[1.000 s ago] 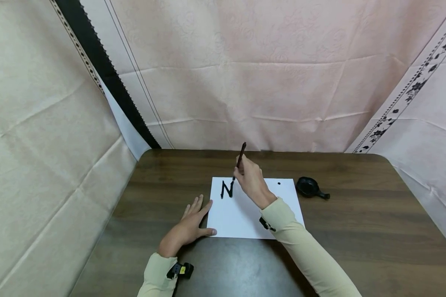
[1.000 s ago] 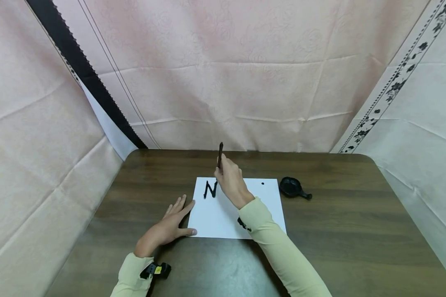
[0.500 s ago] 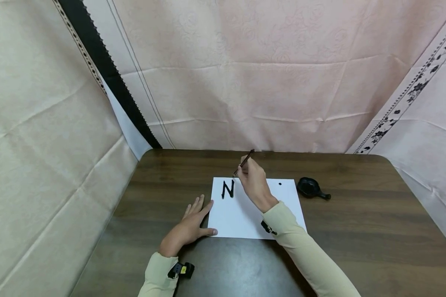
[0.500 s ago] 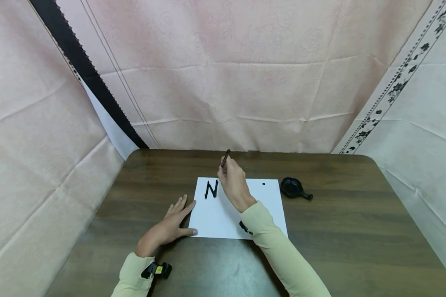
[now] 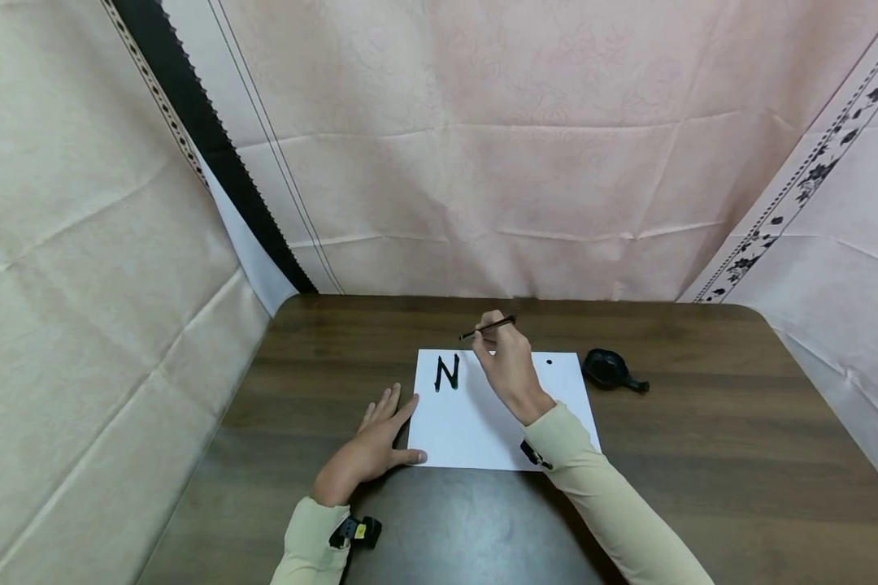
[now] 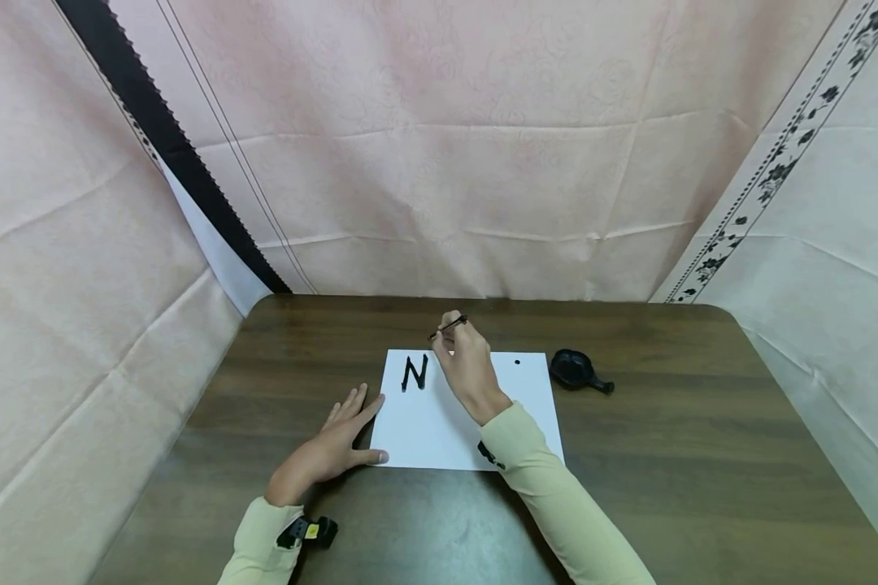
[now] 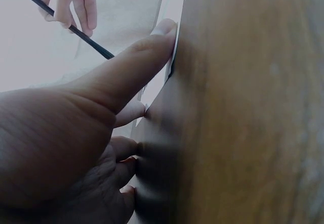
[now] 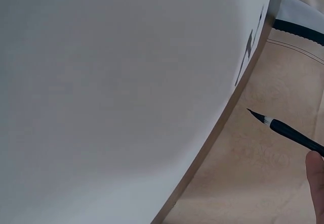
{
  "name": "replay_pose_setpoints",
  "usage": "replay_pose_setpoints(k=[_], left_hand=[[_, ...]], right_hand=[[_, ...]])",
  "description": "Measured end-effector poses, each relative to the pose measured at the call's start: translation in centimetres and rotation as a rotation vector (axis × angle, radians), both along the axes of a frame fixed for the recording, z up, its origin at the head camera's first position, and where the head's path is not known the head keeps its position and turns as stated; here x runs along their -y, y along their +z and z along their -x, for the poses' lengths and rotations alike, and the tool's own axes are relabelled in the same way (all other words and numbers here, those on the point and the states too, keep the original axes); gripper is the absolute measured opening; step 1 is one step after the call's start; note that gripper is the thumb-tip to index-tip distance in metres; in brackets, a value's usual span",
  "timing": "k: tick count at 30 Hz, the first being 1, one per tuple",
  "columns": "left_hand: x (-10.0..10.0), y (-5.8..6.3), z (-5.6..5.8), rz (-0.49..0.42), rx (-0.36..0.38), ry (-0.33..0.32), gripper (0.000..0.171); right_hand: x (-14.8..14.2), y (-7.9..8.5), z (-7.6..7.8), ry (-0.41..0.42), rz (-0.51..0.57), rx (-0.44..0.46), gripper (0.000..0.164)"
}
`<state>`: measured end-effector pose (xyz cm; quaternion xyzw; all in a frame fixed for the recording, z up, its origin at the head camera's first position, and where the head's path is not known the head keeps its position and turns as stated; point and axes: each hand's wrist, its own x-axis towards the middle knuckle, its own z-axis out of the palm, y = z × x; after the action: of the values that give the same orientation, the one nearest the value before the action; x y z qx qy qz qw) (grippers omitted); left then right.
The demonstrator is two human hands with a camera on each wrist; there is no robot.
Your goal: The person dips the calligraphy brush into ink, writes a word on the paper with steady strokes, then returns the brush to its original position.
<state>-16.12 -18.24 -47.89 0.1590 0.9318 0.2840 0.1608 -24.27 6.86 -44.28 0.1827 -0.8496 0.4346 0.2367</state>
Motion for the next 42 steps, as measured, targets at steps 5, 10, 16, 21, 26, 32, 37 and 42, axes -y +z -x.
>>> replay_pose_setpoints(k=[5, 10, 16, 21, 26, 32, 37, 42], left_hand=[[0.0, 0.1, -0.1, -0.001, 0.005, -0.001, 0.096], [0.0, 0.0, 0.0, -0.002, 0.008, -0.006, 0.095], [0.1, -0.3, 0.3, 0.000, 0.006, -0.010, 0.096], [0.2, -0.5, 0.3, 0.013, 0.005, -0.010, 0.096], [0.2, -0.5, 0.3, 0.008, 0.004, -0.011, 0.096], [0.2, -0.5, 0.2, -0.001, 0.007, -0.012, 0.096], [0.2, -0.6, 0.2, 0.007, 0.002, -0.012, 0.096], [0.1, -0.6, 0.3, 0.016, 0.002, -0.006, 0.096]], right_hand=[[-0.1, -0.4, -0.1, -0.006, -0.003, -0.023, 0.015], [-0.2, -0.7, -0.2, -0.005, 0.003, -0.045, 0.017], [-0.4, -0.8, -0.5, -0.018, -0.022, -0.031, 0.017], [-0.5, -0.7, -0.8, -0.026, -0.025, -0.007, 0.014], [-0.7, -0.7, -1.0, -0.016, -0.031, 0.039, 0.013], [-1.1, -0.1, -1.6, -0.005, -0.041, 0.139, 0.012], [-1.4, 1.3, -2.1, 0.027, -0.079, 0.213, 0.011], [-1.5, 2.4, -2.4, 0.051, -0.127, 0.268, 0.011]])
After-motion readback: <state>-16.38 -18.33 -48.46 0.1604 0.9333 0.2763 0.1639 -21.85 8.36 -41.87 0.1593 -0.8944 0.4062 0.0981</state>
